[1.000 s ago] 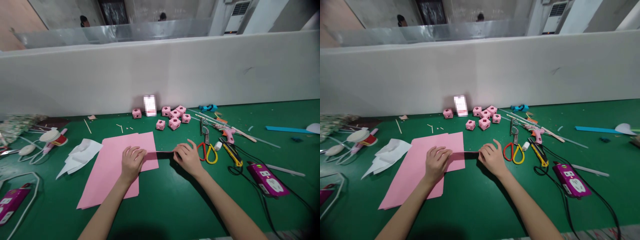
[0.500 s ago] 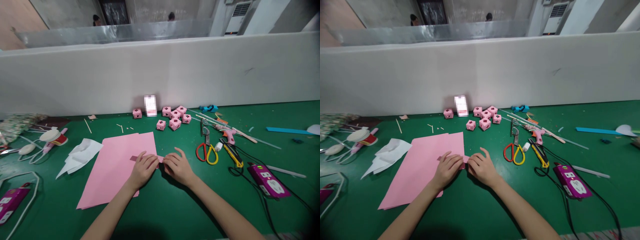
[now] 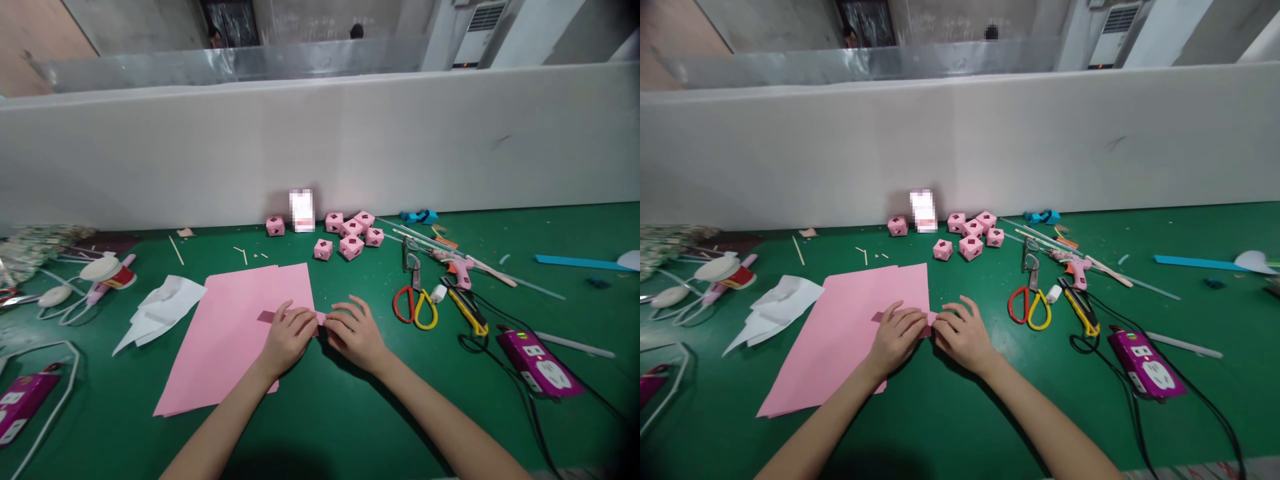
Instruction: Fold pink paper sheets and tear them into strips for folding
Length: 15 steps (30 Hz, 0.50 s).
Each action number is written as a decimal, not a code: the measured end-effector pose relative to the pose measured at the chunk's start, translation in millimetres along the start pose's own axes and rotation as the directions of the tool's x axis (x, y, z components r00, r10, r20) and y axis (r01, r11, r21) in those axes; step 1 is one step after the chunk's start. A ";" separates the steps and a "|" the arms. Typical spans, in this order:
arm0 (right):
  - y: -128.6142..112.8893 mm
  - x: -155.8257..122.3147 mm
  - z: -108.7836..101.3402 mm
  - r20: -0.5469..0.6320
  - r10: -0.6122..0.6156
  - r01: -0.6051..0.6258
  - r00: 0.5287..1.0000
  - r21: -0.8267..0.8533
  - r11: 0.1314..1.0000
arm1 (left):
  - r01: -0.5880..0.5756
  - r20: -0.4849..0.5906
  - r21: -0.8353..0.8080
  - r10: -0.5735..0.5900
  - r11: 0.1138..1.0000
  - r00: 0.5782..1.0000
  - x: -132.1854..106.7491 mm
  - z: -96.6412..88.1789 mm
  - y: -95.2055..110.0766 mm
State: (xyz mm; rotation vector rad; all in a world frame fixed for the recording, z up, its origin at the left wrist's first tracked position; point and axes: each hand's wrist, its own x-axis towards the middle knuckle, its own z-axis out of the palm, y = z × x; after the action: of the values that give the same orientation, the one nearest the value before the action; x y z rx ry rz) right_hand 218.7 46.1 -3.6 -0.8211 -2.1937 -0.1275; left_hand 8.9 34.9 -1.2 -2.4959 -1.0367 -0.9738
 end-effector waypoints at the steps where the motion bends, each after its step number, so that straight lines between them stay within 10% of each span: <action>1: -0.3 0.2 0.0 0.000 -0.004 0.004 1.000 0.002 1.000 | 0.001 0.005 -0.009 -0.001 1.000 1.000 0.7 -0.1 1.0; 15: 9.0 3.0 -9.5 -0.018 0.082 -0.083 0.996 -0.041 0.996 | 0.056 0.029 -0.043 -0.055 0.997 0.998 -0.2 2.5 0.0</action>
State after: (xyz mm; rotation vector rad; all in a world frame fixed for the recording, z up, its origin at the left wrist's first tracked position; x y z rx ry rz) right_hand 228.6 51.6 3.6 -0.9294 -2.1447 -0.1389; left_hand 9.9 36.0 -3.2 -2.5348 -1.1106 -0.9910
